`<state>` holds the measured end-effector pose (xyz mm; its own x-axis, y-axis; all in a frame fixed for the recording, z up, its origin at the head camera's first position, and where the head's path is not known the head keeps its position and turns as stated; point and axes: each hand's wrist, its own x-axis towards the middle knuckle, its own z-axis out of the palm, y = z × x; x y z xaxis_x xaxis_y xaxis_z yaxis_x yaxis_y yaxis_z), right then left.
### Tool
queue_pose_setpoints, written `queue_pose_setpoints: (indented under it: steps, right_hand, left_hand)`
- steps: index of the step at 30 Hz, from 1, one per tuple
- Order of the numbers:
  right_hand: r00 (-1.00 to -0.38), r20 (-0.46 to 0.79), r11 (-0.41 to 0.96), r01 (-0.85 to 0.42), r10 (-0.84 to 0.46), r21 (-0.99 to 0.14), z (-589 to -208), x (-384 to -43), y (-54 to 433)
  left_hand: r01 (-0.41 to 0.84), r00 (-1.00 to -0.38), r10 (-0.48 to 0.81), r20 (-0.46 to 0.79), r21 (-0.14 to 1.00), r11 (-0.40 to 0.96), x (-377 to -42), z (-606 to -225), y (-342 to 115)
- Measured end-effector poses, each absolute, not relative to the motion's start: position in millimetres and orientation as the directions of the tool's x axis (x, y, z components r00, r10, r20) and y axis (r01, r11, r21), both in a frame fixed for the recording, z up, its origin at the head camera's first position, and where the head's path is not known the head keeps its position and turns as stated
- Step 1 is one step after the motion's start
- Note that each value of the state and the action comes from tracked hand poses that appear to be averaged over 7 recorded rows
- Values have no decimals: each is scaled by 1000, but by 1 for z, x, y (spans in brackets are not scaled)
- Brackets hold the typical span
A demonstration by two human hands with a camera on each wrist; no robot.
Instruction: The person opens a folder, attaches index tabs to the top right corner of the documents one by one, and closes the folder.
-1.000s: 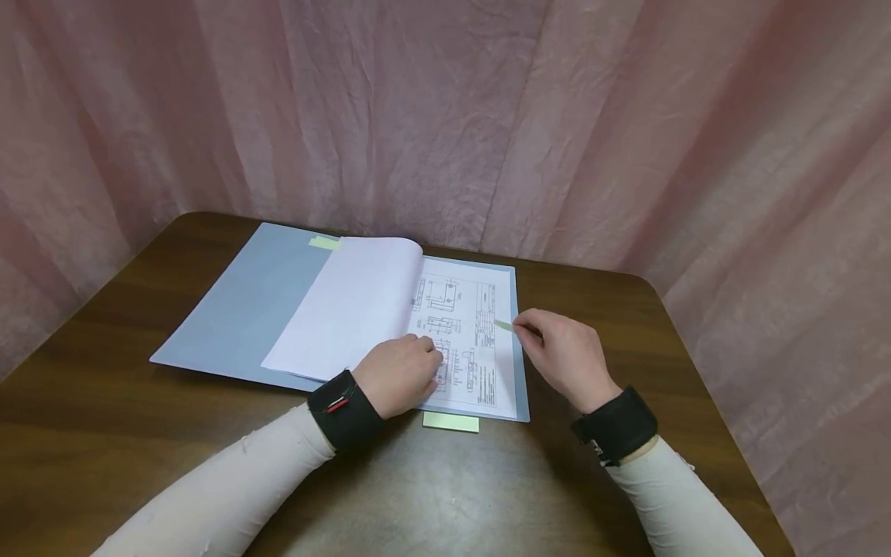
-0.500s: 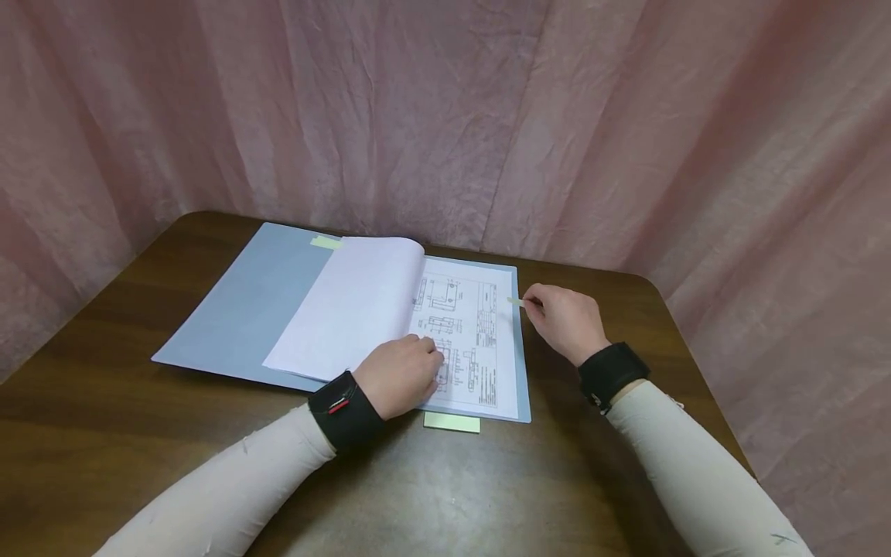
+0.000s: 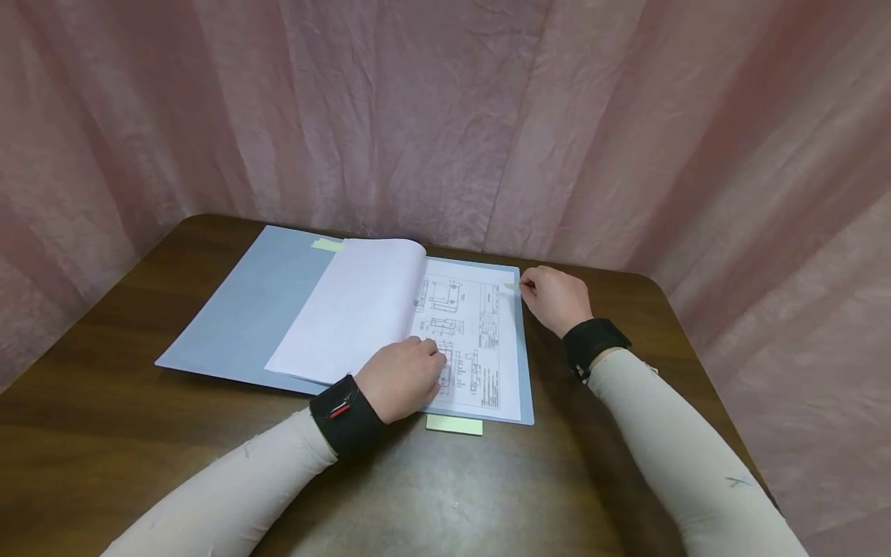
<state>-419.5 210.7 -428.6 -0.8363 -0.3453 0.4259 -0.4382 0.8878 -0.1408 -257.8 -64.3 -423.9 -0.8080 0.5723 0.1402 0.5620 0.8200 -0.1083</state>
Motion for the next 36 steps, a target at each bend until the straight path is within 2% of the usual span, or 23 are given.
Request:
queue_pose_setpoints:
  steps: [9,16,24,30,36]
  right_hand:
    - [-809,456,888,-453,-371,-80,-433,-437,211]
    - [-790,409,877,-478,-456,53,-440,-444,216]
    - [-813,354,872,-489,-462,13,-441,-452,214]
    - [-816,367,874,-486,-445,-21,-440,-456,212]
    - [-817,373,879,-476,-441,-4,-439,-458,211]
  left_hand:
    - [559,-808,571,144,-113,821,-257,-425,-61]
    - [563,-803,578,148,-130,816,-255,-426,-60]
    - [568,-795,586,157,-149,810,-255,-425,-62]
    - [572,-791,591,157,-150,806,-256,-427,-62]
    - [574,-785,596,170,-164,802,-256,-428,-62]
